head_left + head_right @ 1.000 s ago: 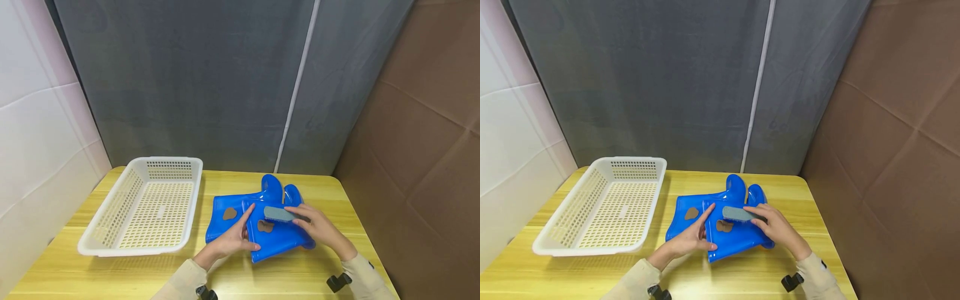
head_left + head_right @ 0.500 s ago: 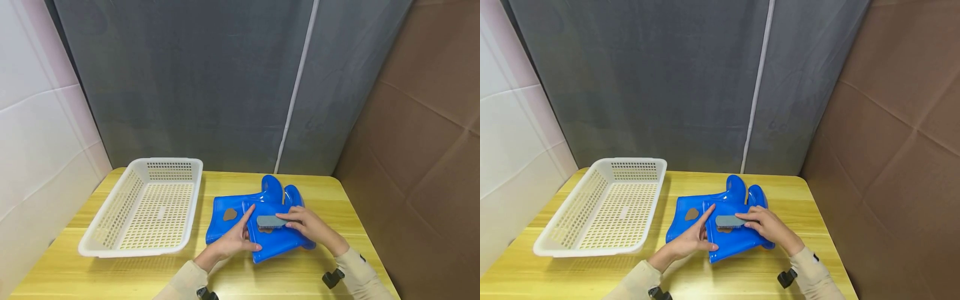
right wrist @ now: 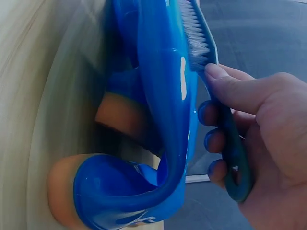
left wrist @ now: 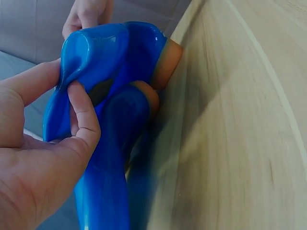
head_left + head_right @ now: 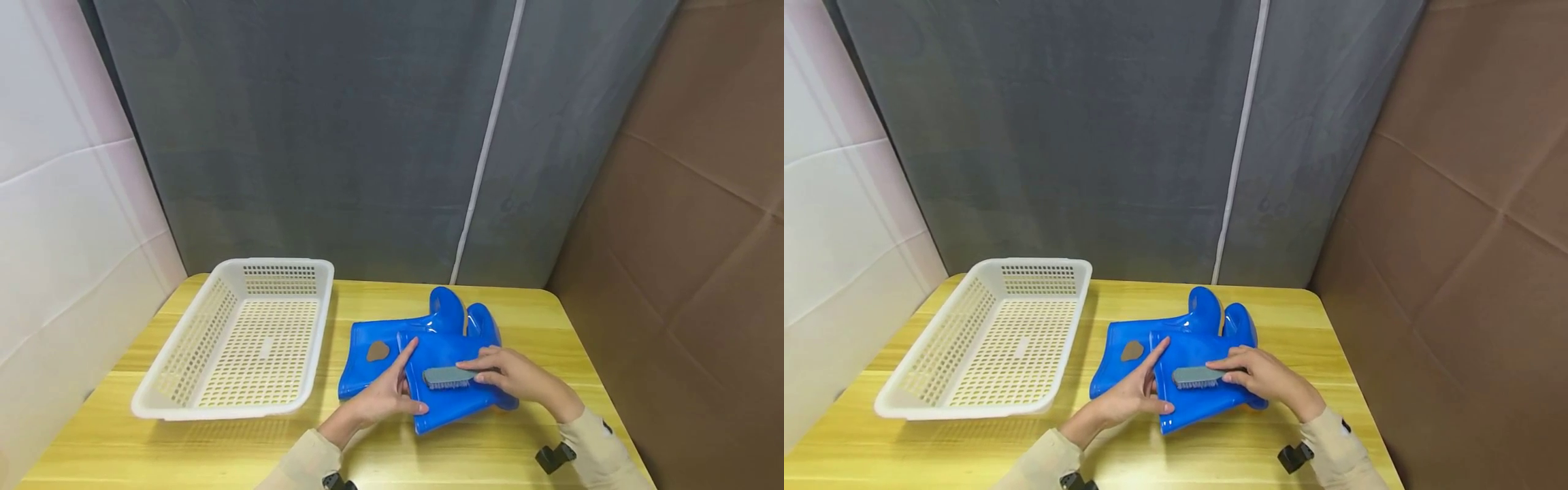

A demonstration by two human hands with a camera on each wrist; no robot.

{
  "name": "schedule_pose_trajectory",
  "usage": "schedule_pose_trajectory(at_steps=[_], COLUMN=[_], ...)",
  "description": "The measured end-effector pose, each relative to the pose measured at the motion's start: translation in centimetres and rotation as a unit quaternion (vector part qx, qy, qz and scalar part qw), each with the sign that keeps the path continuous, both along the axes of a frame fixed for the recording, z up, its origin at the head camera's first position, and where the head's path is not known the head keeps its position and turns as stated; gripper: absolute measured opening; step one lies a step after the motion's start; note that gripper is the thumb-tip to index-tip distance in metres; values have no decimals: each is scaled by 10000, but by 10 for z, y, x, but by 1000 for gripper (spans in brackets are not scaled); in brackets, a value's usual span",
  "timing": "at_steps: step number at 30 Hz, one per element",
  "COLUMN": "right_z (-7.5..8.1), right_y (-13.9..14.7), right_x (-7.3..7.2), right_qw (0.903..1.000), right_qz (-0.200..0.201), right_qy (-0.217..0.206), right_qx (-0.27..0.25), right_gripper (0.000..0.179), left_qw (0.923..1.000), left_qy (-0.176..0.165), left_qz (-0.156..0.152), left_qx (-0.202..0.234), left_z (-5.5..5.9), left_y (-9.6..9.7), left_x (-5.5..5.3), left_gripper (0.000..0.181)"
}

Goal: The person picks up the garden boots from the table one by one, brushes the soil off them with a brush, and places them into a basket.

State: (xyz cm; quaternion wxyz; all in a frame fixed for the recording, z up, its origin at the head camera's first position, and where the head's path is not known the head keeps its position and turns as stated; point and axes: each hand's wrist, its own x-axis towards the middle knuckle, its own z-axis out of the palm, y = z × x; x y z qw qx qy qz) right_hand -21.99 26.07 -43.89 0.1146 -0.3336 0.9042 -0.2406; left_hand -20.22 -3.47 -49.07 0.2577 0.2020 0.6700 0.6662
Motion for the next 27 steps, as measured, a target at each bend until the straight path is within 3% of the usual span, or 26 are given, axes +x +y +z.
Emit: schedule_pose_trajectory(at_steps=[6, 10, 15, 22, 27], right_z=[-5, -5, 1, 5, -1], right_y=[2, 4, 7, 5, -1], right_x=[10, 15, 18, 12, 2], right_qw=[9994, 9998, 9992, 9957, 9911], right_qz=[245, -13, -175, -707, -1037], right_qy=[-184, -139, -220, 147, 440], right_qx=[-141, -156, -290, -578, -713], right_gripper=[36, 35, 35, 39, 40], left_qw=[9996, 9991, 9997, 9997, 9997], left_qy=[182, 236, 152, 92, 38], left_qz=[31, -11, -89, -210, -223], left_qx=[-208, -365, -197, 65, 121], left_z=[0, 1, 1, 0, 1], left_y=[-2, -2, -1, 0, 1], left_x=[-2, -4, -5, -4, -3], left_gripper=[113, 113, 112, 115, 114])
